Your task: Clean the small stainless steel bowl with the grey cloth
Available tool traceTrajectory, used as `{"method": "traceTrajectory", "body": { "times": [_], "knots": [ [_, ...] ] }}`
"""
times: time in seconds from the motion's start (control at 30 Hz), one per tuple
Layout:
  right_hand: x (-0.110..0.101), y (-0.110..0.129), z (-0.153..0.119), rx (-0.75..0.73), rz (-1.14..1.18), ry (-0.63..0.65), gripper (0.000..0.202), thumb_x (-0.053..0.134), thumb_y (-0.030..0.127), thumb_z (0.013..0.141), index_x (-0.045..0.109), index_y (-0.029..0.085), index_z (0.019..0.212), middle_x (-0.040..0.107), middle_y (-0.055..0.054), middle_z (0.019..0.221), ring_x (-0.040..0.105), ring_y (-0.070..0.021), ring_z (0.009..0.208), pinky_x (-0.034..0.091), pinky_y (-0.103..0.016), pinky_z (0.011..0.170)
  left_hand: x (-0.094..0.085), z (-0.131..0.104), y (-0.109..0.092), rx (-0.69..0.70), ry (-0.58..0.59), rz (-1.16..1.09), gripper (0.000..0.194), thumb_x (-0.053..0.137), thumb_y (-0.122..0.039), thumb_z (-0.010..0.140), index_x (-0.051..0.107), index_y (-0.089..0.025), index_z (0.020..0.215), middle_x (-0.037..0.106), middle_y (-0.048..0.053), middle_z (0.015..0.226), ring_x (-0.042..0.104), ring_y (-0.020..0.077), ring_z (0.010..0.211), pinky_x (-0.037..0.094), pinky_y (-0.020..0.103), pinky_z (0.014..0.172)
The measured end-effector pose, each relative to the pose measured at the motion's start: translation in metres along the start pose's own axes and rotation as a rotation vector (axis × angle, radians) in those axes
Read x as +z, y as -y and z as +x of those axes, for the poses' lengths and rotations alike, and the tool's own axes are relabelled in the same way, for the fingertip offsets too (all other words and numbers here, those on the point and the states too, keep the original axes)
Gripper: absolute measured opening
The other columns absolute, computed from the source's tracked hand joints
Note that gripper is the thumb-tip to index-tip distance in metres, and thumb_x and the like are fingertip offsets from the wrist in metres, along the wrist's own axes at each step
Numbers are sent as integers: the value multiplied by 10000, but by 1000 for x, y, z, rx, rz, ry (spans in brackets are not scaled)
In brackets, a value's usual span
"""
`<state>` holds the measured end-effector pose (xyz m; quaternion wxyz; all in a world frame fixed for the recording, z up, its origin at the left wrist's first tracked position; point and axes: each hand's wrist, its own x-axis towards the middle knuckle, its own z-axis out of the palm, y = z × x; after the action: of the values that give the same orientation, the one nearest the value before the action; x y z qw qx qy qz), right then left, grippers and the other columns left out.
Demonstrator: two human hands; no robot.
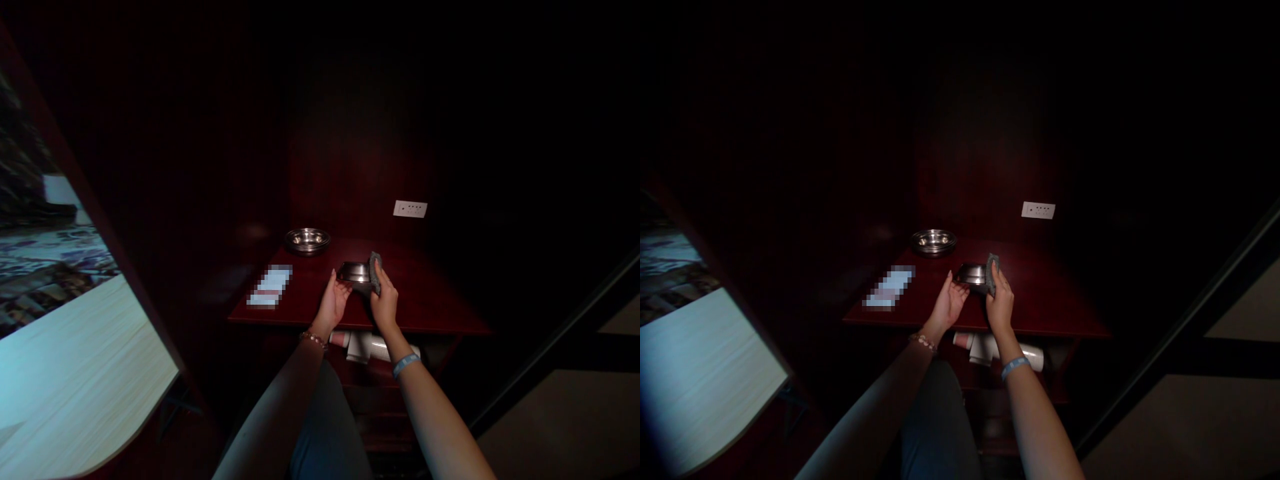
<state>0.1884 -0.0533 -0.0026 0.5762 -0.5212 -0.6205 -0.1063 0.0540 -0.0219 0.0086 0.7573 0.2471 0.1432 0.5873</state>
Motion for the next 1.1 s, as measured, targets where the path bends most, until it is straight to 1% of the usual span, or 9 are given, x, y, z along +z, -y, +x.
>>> {"method": "traceTrajectory", "body": {
  "times": [0.1,0.2,0.3,0.43,0.53,0.67,0.9,1.0,1.1],
  "knots": [
    [0,1,0,5,-12,-3,822,381,-25,695,366,248,1470,469,-27,1457,469,-167,1321,396,-334,1099,2,-1,1,0,28,32,315,593,-465,864,676,-192,995,705,45,936,640,138,849,471,262,813],
    [-1,1,-1,2,-44,10,852,382,-36,676,355,260,1475,462,-24,1462,454,-176,1333,393,-348,1105,2,-1,6,-6,81,88,251,652,-371,836,684,-191,1008,712,55,981,647,143,895,455,277,865],
    [-1,1,-3,-7,-85,39,883,389,-44,656,341,265,1481,449,-26,1472,435,-194,1349,386,-380,1115,1,0,12,-20,99,110,169,701,-244,786,700,-151,927,718,78,979,655,163,946,428,326,955],
    [0,0,-3,-19,-110,60,895,399,-52,655,332,282,1484,453,-23,1468,445,-199,1341,397,-384,1109,-2,2,13,-4,99,88,153,713,-227,767,710,-121,879,730,96,939,674,177,926,411,363,1012],
    [1,0,-3,-26,-107,68,885,410,-46,671,329,294,1484,460,-16,1463,460,-195,1330,396,-379,1109,-5,3,10,10,91,92,187,697,-265,787,711,-116,900,737,94,901,686,173,865,431,358,994],
    [1,1,-4,-18,-97,52,865,422,-26,684,333,294,1483,463,-13,1461,462,-196,1328,398,-371,1105,-5,3,7,8,110,62,246,667,-306,820,699,-130,988,740,81,961,684,157,856,464,322,953],
    [-2,3,-3,-26,-74,40,832,412,-8,699,351,282,1476,462,-9,1462,458,-182,1330,388,-351,1110,-3,1,2,25,29,-56,154,641,-228,830,691,-175,966,737,30,985,676,136,850,499,278,876],
    [-2,4,-3,-38,-65,41,834,412,-10,690,359,272,1473,467,-14,1459,460,-182,1328,383,-344,1113,-5,0,1,25,18,-89,129,638,-214,827,687,-178,941,738,28,955,672,131,828,509,264,831],
    [-2,4,-3,-41,-50,43,847,408,-18,674,364,264,1472,472,-16,1455,463,-182,1326,378,-335,1115,-5,0,1,28,23,-89,120,635,-221,832,687,-182,933,735,22,951,665,125,825,503,262,831]
  ]
}}
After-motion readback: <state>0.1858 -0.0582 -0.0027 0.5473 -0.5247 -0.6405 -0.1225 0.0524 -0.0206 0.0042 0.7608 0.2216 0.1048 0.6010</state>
